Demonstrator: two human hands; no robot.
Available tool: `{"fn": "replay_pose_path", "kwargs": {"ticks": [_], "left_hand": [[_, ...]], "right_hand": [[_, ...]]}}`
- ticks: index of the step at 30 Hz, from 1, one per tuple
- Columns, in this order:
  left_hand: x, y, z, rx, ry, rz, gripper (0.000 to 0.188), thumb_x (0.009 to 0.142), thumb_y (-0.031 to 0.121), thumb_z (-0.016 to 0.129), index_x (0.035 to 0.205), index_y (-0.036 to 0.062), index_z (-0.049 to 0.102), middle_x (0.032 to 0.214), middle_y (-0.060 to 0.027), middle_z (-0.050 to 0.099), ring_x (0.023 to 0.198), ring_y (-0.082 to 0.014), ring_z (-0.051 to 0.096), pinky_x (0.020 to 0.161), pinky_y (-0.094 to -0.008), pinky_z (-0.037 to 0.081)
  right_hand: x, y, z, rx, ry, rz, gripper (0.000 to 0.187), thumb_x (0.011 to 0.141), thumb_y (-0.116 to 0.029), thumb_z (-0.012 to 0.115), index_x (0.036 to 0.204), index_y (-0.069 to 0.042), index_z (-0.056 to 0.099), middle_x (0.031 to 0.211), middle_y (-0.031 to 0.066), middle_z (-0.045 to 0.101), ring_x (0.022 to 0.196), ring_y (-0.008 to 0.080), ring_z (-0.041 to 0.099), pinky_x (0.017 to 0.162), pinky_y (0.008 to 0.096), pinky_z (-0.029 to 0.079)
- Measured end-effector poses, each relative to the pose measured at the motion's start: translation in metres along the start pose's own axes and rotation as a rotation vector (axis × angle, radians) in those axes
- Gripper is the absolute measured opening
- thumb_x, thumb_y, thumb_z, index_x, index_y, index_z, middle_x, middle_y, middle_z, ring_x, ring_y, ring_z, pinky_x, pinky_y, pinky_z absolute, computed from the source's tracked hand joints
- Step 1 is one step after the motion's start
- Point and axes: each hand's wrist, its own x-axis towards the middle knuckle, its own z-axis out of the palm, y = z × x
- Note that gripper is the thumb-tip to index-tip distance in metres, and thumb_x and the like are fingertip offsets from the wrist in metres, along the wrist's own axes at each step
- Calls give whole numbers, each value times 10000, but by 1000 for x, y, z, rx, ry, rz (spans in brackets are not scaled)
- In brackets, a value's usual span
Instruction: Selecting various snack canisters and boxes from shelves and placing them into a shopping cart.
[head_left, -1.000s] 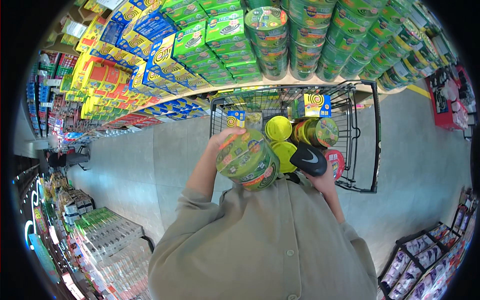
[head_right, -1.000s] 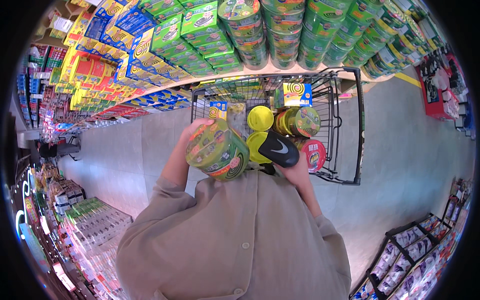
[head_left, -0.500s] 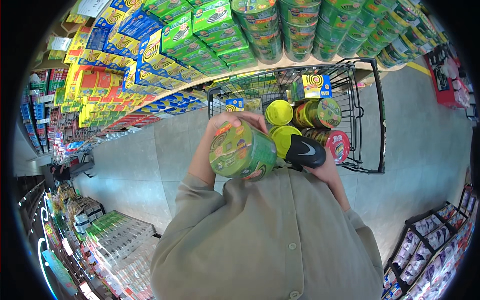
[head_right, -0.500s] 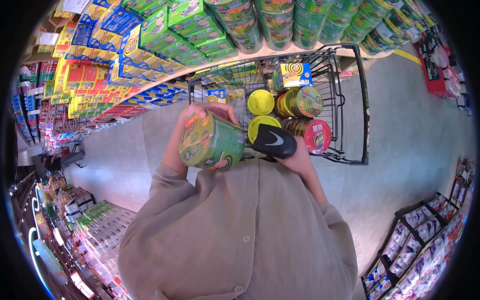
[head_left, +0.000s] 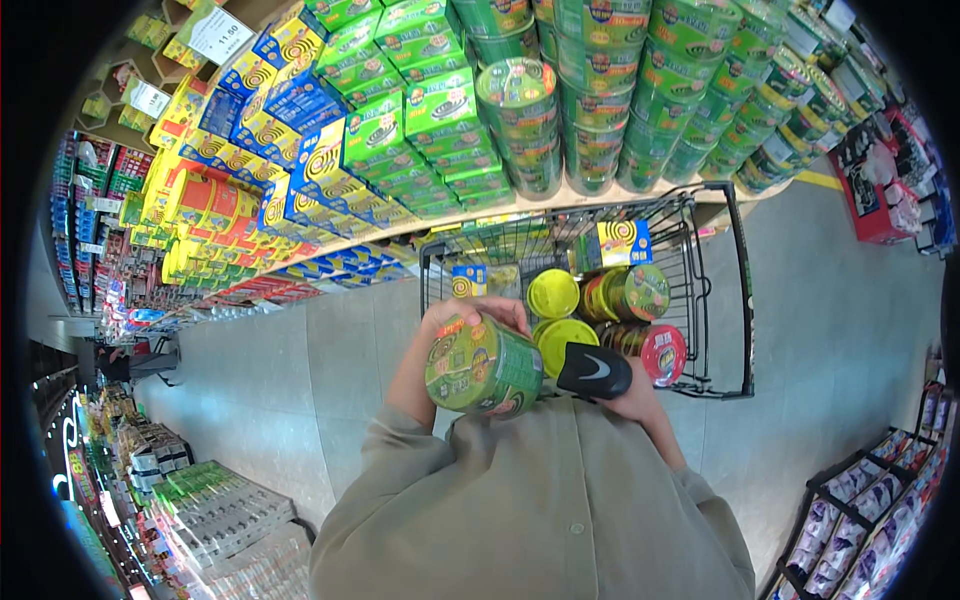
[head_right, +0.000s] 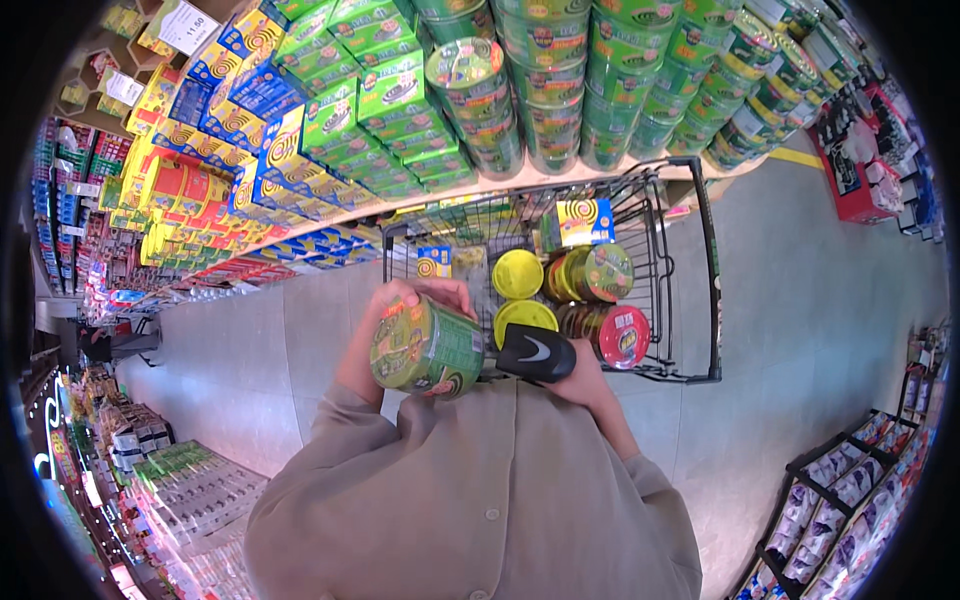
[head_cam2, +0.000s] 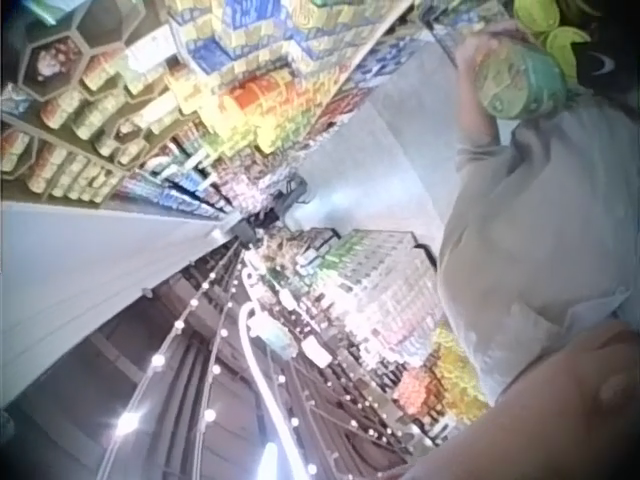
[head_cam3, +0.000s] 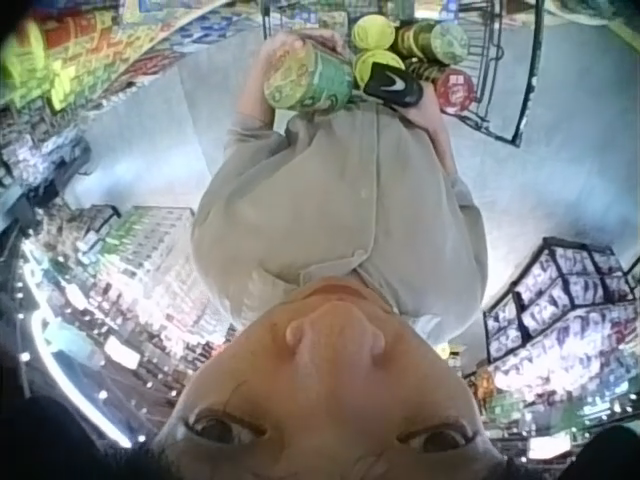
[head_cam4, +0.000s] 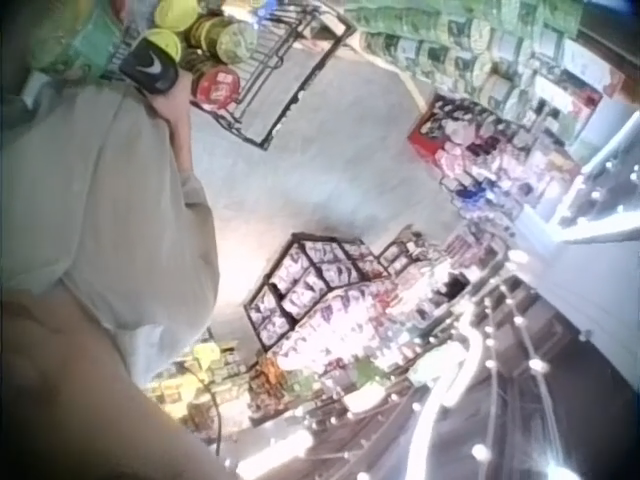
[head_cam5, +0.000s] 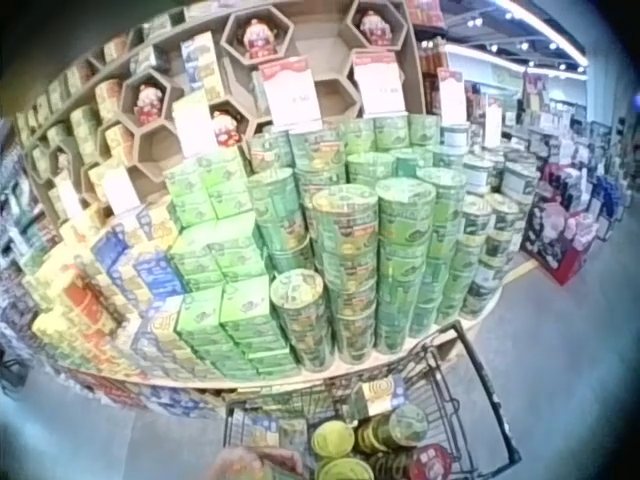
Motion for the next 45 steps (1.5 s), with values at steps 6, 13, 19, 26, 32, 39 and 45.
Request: {"fn": "replay_pose_path", "kwargs": {"ticks": [6,13,19,26,32,39,45], "left_hand": [[-17,-14,-31,67,124,102,741,665,474,708,1169,-33,513,1153,-155,581,1058,-244,578,935,-340,449],[-45,-68,-99,-188,563,199,607,751,384,691,1212,10,565,1101,-129,646,991,-254,619,877,-360,492],[-29,-77,-123,-267,775,253,457,840,314,655,1197,35,593,1097,-136,664,978,-264,641,863,-406,519],[-23,-76,-123,-354,716,347,512,895,381,573,1283,50,522,1220,-142,604,1066,-281,609,917,-429,505],[-15,-72,-124,-348,674,327,560,896,389,559,1333,48,470,1279,-146,567,1129,-302,582,962,-456,478],[-4,-87,-140,-268,677,251,596,898,406,546,1364,53,431,1323,-143,535,1178,-312,553,995,-475,456],[14,-101,-143,-347,645,229,541,915,383,529,1336,52,450,1285,-128,559,1136,-279,581,931,-450,499]], "right_hand": [[-3,7,1,-77,10,-2,498,623,-97,785,1086,9,632,971,141,698,904,209,682,818,313,520],[-2,10,10,-59,129,-9,436,703,-122,773,1102,0,644,1011,147,701,959,220,683,840,324,523],[1,19,10,-61,149,48,495,684,-132,815,1123,6,631,1039,132,697,965,182,667,853,326,513],[4,17,12,-70,183,33,466,699,-123,802,1115,7,638,1019,121,704,935,164,671,825,316,520],[9,10,13,-88,222,25,423,698,-132,781,1069,17,645,979,158,701,926,223,691,805,328,528],[6,11,13,-73,233,75,462,698,-122,801,1112,4,641,1016,121,705,942,170,672,823,316,516],[-3,19,19,-90,262,67,447,693,-114,797,1098,3,647,1016,123,705,937,181,676,818,323,523]]}}
